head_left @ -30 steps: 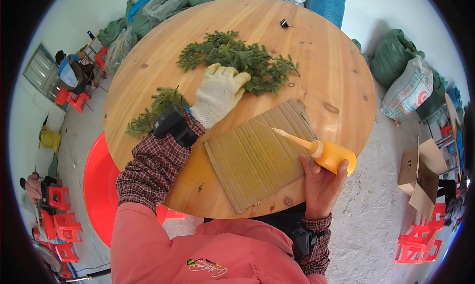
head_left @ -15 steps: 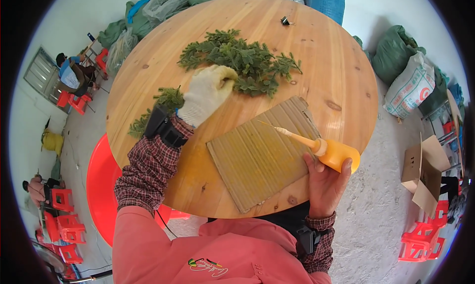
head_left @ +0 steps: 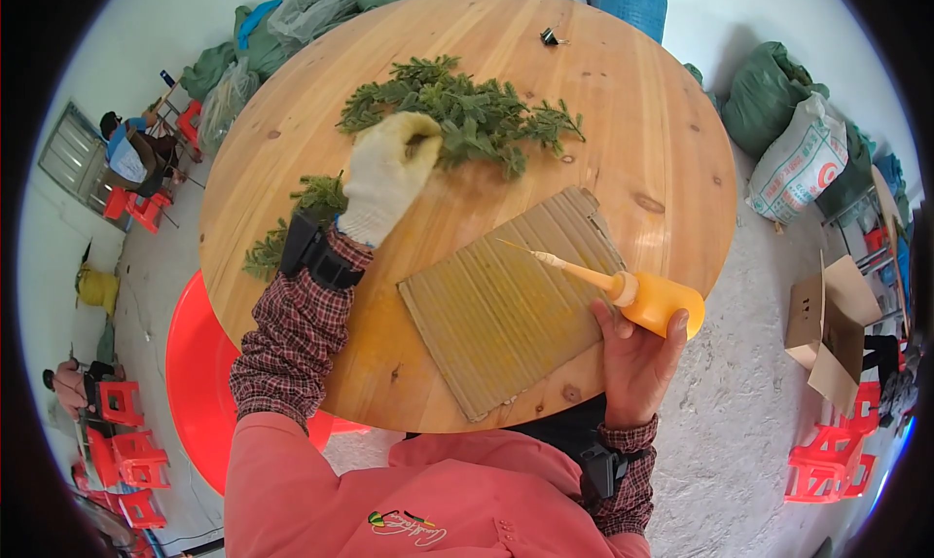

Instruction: The person applies glue from a bottle onto a cardboard piece, presses a small branch into the glue, and then moves the branch to the side of the table, repeating this for several branches.

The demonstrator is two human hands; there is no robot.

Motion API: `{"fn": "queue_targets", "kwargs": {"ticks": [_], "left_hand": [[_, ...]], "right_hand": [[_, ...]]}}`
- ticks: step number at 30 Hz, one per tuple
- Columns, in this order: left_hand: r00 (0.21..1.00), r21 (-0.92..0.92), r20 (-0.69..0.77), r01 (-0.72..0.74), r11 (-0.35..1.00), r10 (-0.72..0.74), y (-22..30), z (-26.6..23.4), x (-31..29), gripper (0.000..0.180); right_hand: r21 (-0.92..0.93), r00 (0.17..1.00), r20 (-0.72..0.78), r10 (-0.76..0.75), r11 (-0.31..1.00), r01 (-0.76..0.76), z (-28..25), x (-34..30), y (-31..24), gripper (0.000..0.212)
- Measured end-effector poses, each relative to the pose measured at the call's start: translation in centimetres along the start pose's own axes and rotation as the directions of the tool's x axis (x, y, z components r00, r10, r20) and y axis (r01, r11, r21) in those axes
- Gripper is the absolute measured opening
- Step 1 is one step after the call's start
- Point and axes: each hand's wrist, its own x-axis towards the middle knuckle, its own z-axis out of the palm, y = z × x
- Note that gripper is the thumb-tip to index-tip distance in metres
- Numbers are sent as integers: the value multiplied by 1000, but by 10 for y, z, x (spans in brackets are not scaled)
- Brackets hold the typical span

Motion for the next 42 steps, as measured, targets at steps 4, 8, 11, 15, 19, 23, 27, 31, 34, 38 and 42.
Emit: {"fn": "queue_targets", "kwargs": {"ticks": [4, 8, 11, 15, 19, 23, 27, 31, 34, 38, 42], "left_hand": [[1000, -20, -22, -6, 1000, 6, -3, -1, -5, 11], [999, -124, 30, 33, 992, -30, -5, -8, -7, 14], [991, -247, -71, 91, 965, -112, -7, -15, 1, 16], [995, -188, -64, 57, 981, -70, 3, -12, -11, 16], [995, -127, -85, 31, 991, -42, 23, -17, -11, 16], [999, -289, 45, 6, 957, 7, 44, -16, -37, 16], [962, -245, 272, 107, 964, -37, 62, -28, -58, 20], [899, -231, 425, -8, 973, 109, 57, -27, -79, 22], [971, 61, 162, -188, 980, 176, 60, -33, -86, 27], [922, 57, 265, -306, 950, 281, 75, -45, -97, 32], [888, 79, 377, -316, 946, 265, 89, -39, -104, 33]], "right_hand": [[-6, 1000, 8, -6, 1000, 6, -1, 1, 1, 46], [-8, 1000, 10, -1, 1000, 1, -2, 0, 1, 46], [4, 1000, 2, -3, 1000, 3, -2, 2, 2, 46], [4, 1000, 18, 0, 1000, 0, 0, 0, 1, 46], [4, 1000, -10, -20, 1000, 20, 0, 1, 1, 46], [9, 999, -2, -32, 999, 32, -2, 1, 2, 46], [29, 999, -3, -49, 998, 49, 0, 3, 2, 47], [21, 999, -3, -39, 999, 39, -1, 5, 3, 48], [4, 998, 15, -57, 998, 57, -4, 5, 3, 49], [-55, 994, 3, -109, 993, 109, -8, 4, 5, 50], [-175, 981, 69, -181, 966, 191, -13, -4, 11, 49]]}}
